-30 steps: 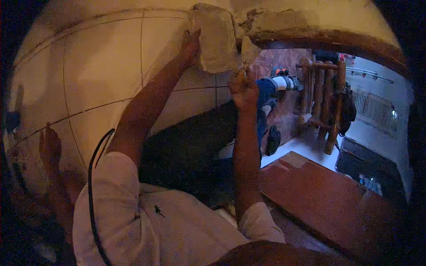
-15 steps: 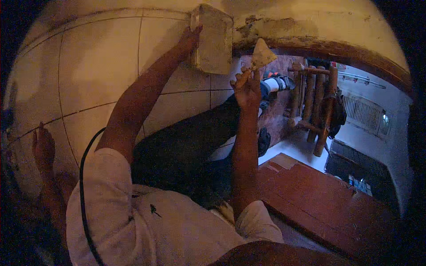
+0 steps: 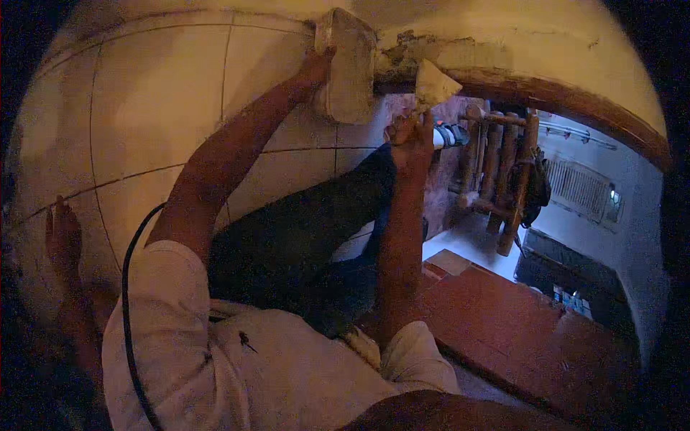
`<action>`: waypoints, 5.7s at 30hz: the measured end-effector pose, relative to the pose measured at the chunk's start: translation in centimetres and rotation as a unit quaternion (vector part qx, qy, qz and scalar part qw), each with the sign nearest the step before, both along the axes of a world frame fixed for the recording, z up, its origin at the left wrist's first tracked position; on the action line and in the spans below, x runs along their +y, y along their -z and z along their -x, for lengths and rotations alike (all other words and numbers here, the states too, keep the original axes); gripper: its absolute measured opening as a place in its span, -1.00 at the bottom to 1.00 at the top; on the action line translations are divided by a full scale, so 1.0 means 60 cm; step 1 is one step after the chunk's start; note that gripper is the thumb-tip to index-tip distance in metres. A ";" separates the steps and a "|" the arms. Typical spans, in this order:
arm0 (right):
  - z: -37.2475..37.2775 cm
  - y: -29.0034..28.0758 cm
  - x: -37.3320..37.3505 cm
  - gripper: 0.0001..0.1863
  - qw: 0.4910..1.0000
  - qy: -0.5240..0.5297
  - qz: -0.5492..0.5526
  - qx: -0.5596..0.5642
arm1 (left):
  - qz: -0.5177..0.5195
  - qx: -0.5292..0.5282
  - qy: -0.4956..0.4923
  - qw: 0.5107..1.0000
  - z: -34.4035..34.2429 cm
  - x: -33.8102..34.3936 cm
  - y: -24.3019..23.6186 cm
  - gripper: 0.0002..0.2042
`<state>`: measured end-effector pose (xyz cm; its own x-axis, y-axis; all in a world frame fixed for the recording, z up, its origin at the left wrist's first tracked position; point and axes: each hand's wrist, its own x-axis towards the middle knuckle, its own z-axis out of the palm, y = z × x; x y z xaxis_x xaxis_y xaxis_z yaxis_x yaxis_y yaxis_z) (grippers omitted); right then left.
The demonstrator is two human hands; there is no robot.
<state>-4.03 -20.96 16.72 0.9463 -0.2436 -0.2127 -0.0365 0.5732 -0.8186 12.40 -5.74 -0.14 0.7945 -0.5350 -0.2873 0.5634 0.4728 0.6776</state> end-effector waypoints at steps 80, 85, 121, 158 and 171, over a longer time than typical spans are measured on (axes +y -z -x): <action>-0.191 -0.005 0.041 -0.79 0.153 -0.183 0.971 -0.003 | 0.051 0.008 0.078 0.996 0.027 0.076 -0.076 -0.30; -0.179 -0.005 0.046 -0.78 0.135 -0.156 0.978 0.022 | 0.038 0.010 0.086 0.995 0.026 0.085 -0.094 -0.33; 0.192 0.002 0.008 -0.62 0.698 0.238 0.675 -0.020 | 0.142 -0.105 0.064 0.982 0.124 0.091 -0.201 -0.55; -0.081 0.101 0.059 -0.55 0.671 -0.060 0.719 0.171 | 0.231 0.068 0.018 0.970 -0.025 0.166 0.061 -0.38; -0.064 0.061 0.105 -0.72 0.482 -0.172 0.858 0.051 | 0.009 -0.051 -0.017 0.999 0.002 0.212 0.011 -0.36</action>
